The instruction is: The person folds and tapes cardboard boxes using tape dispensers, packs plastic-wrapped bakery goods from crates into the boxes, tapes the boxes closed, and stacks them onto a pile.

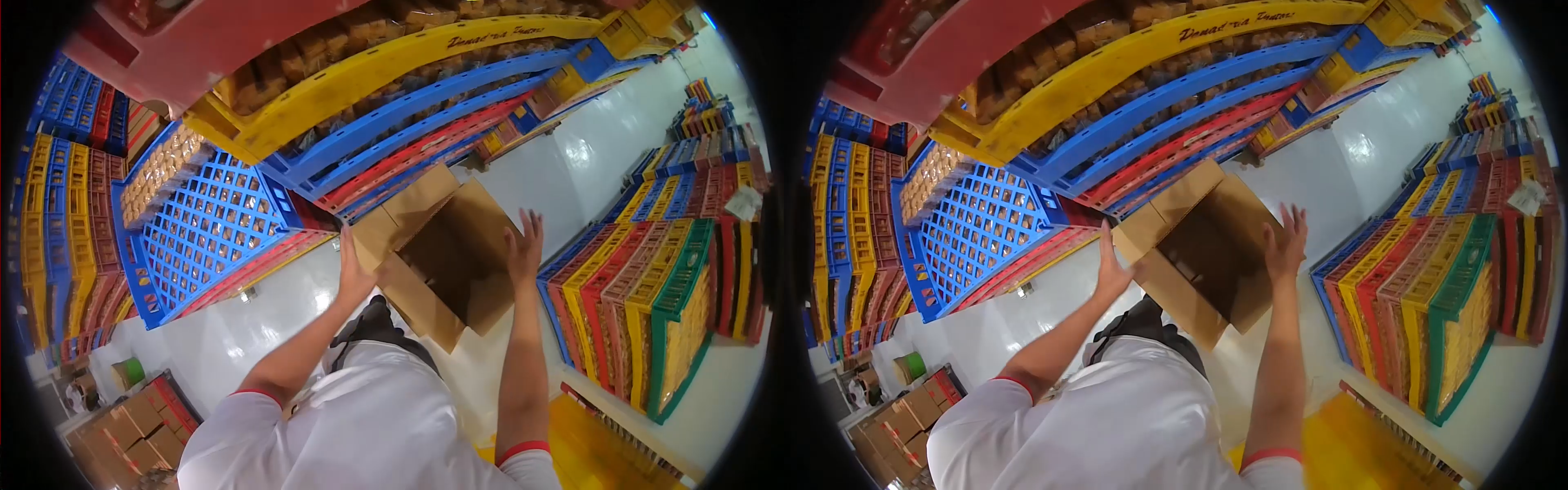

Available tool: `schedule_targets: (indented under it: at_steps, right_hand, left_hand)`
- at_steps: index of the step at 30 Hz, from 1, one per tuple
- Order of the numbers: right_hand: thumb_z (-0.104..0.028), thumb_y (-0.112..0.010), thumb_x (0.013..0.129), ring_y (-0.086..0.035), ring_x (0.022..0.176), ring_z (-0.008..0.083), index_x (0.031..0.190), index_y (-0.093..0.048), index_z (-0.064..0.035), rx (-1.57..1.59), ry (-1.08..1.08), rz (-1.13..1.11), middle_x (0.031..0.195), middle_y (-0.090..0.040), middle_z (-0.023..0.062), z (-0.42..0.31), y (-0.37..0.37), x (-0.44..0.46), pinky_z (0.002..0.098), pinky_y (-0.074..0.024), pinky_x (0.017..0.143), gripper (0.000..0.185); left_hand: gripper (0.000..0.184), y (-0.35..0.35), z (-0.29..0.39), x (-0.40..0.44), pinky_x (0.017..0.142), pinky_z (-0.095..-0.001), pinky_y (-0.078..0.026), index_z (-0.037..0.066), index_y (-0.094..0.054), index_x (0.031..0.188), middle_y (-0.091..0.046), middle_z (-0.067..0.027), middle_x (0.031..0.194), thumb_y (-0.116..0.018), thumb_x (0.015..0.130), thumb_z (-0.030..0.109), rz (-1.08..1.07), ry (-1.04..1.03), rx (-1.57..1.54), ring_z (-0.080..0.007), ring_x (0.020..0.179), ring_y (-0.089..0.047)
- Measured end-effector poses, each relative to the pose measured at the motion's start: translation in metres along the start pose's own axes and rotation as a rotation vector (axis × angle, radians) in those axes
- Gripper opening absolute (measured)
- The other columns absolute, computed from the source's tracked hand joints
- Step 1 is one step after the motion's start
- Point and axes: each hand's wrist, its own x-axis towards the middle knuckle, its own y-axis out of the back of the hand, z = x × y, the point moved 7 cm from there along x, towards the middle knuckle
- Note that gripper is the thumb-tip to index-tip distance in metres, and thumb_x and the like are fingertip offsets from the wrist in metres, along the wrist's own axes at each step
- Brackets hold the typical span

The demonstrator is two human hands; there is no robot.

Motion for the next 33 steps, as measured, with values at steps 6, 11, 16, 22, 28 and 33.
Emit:
schedule_targets:
  at_steps: [6, 11, 16, 22, 28, 33]
  right_hand:
    - [-0.017, -0.077, 0.094, -0.041, 0.148, 0.0375, 0.155, -0.040, 0.0034, 0.225, -0.622, 0.225, 0.158, -0.046, 0.0207, 0.066, 0.014, -0.160, 0.0449, -0.0295, 0.124, 0.074]
    - [-0.022, -0.071, 0.101, -0.053, 0.135, 0.0321, 0.154, -0.046, -0.0044, 0.972, -1.051, -0.015, 0.147, -0.058, 0.0149, 0.134, 0.004, -0.249, 0.0473, -0.0403, 0.116, 0.061]
    - [-0.030, -0.068, 0.103, -0.062, 0.124, 0.0308, 0.146, -0.055, -0.0050, 1.090, -1.159, 0.101, 0.139, -0.062, 0.0126, 0.171, -0.047, -0.250, 0.0502, -0.0513, 0.103, 0.051]
    - [-0.032, -0.067, 0.104, -0.064, 0.117, 0.0310, 0.142, -0.056, -0.0030, 1.097, -1.044, 0.054, 0.136, -0.063, 0.0121, 0.143, -0.050, -0.209, 0.0485, -0.0532, 0.100, 0.049]
    - [-0.037, -0.063, 0.105, -0.061, 0.124, 0.0313, 0.145, -0.053, 0.0004, 0.390, -0.753, 0.233, 0.139, -0.060, 0.0178, 0.180, -0.017, -0.181, 0.0446, -0.0499, 0.105, 0.056]
    - [-0.034, -0.056, 0.109, -0.059, 0.126, 0.0299, 0.144, -0.053, 0.0041, 0.185, -0.134, 0.357, 0.141, -0.060, 0.0187, 0.016, 0.044, -0.121, 0.0403, -0.0455, 0.109, 0.052]
  left_hand:
    - [0.095, -0.071, 0.007, 0.052, 0.112, -0.0463, -0.047, -0.006, -0.040, 0.152, -0.060, -0.0320, 0.138, -0.075, 0.089, 0.056, -0.685, 0.202, 0.147, -0.0442, 0.120, -0.064]
    - [0.087, -0.051, -0.085, 0.026, 0.103, -0.0460, -0.053, -0.008, -0.051, 0.142, -0.069, -0.0339, 0.120, -0.070, 0.091, 0.061, -0.314, 0.875, -0.524, -0.0421, 0.108, -0.070]
    - [0.090, -0.022, -0.128, 0.012, 0.102, -0.0529, -0.051, -0.005, -0.039, 0.150, -0.063, -0.0335, 0.127, -0.071, 0.092, 0.055, -0.138, 0.656, 0.295, -0.0484, 0.114, -0.066]
    - [0.083, 0.055, -0.073, -0.021, 0.106, -0.0508, -0.050, 0.007, -0.034, 0.159, -0.052, -0.0268, 0.149, -0.071, 0.095, 0.044, -0.030, 0.296, 0.385, -0.0448, 0.131, -0.056]
    - [0.060, 0.165, -0.152, -0.140, 0.100, -0.0444, -0.054, 0.013, -0.052, 0.151, -0.064, -0.0223, 0.139, -0.069, 0.098, 0.036, 0.102, 0.495, 0.136, -0.0370, 0.117, -0.069]
    - [0.046, 0.245, -0.205, -0.205, 0.094, -0.0431, -0.056, 0.010, -0.064, 0.139, -0.073, -0.0194, 0.123, -0.069, 0.099, 0.032, 0.294, 0.633, 0.102, -0.0332, 0.107, -0.073]
